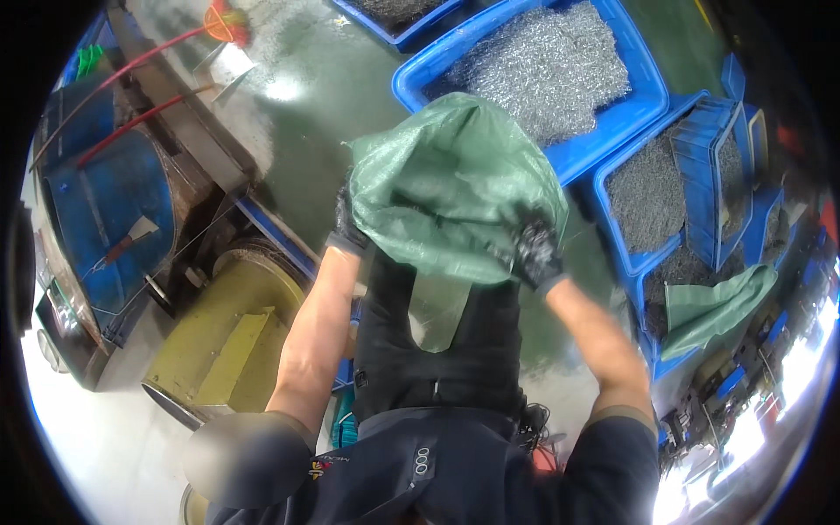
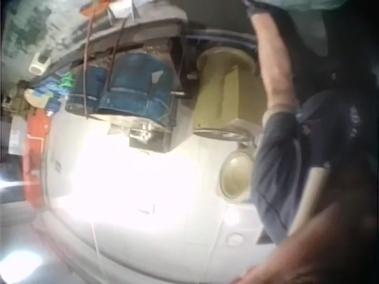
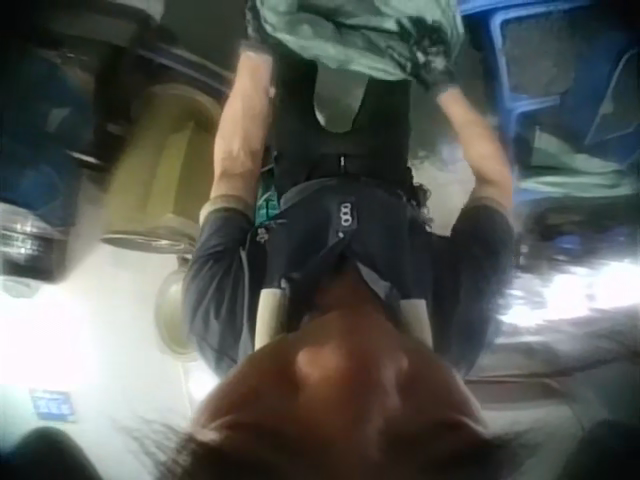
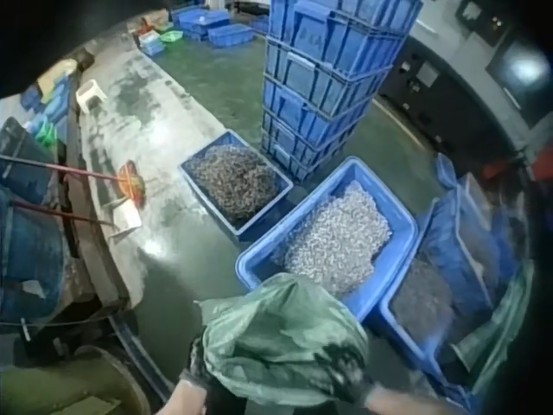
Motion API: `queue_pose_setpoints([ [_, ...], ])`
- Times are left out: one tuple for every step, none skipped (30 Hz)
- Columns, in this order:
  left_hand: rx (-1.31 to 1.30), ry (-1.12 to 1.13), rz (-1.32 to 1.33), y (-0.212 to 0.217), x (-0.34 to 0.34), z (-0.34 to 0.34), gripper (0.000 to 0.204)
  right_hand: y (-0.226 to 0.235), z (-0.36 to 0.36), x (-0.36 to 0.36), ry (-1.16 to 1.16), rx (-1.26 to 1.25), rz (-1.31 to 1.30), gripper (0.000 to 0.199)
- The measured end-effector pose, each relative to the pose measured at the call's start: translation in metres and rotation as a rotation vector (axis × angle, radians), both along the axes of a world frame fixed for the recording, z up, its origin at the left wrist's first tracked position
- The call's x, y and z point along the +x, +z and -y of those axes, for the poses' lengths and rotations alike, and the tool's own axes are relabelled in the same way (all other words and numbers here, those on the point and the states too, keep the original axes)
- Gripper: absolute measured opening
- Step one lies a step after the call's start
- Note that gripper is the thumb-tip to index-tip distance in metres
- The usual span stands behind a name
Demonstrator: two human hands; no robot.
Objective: Bagging small metal parts from a blue crate into a green sack and tying it closed.
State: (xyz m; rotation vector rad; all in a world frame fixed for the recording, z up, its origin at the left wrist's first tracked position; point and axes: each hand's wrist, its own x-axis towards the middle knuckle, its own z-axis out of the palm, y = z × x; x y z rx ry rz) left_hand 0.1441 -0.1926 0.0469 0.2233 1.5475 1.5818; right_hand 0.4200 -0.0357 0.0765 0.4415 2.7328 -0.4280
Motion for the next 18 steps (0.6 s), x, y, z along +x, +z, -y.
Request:
queue_pose_setpoints([
  [-0.077,-0.096,-0.193,-0.015,-0.001,0.004,0.030,-0.011,0.008,0.015,0.008,-0.164,-0.098,0.067],
  [-0.156,-0.187,-0.383,-0.027,0.003,-0.001,0.029,-0.026,0.012,0.033,0.021,-0.330,-0.192,0.064],
  [-0.157,-0.224,-0.451,-0.021,0.004,-0.012,0.032,-0.017,0.012,0.035,0.024,-0.340,-0.187,0.064],
  [-0.168,-0.223,-0.444,-0.028,0.008,-0.016,0.032,-0.009,0.014,0.035,0.119,-0.473,-0.121,0.062],
  [0.044,0.065,0.169,-0.033,0.008,-0.013,0.034,0.004,0.021,0.035,0.200,-0.607,-0.050,0.059],
  [0.247,0.364,0.779,-0.042,0.008,-0.010,0.037,0.005,0.029,0.039,0.187,-0.622,-0.040,0.059],
  [0.205,0.435,0.765,-0.050,0.010,-0.007,0.041,0.005,0.036,0.044,0.314,-0.566,0.143,0.060],
  [0.167,0.375,0.418,-0.061,0.001,0.002,0.036,-0.001,0.037,0.039,0.462,-0.501,0.300,0.061],
  [0.046,0.239,0.143,-0.065,0.001,-0.001,0.036,0.003,0.016,0.032,0.610,-0.546,0.484,0.060],
  [-0.073,0.099,-0.133,-0.068,0.001,-0.003,0.036,-0.025,0.013,0.052,0.606,-0.554,0.489,0.060],
  [-0.062,0.089,-0.122,-0.078,0.001,-0.007,0.036,-0.067,0.012,0.091,0.383,-0.403,0.475,0.057],
  [-0.124,0.208,0.032,-0.091,-0.004,0.001,0.037,-0.106,0.013,0.119,0.170,-0.256,0.445,0.055],
  [-0.191,0.331,0.178,-0.106,-0.011,0.016,0.037,-0.136,0.011,0.130,0.171,-0.261,0.436,0.055],
  [-0.255,0.453,0.328,-0.119,-0.016,0.030,0.038,-0.161,0.008,0.139,0.188,-0.171,0.377,0.053],
  [-0.311,0.563,0.497,-0.135,-0.012,0.031,0.039,-0.171,-0.001,0.150,0.196,-0.071,0.336,0.053],
  [-0.401,0.687,0.654,-0.142,-0.006,0.045,0.040,-0.168,0.010,0.143,0.194,-0.096,0.343,0.053],
  [-0.563,0.599,0.664,-0.132,0.021,0.036,0.052,-0.158,0.020,0.141,0.189,-0.220,0.607,0.053],
  [-0.593,0.643,0.586,-0.126,-0.008,0.084,0.052,-0.144,0.032,0.089,0.222,-0.365,0.749,0.053],
])
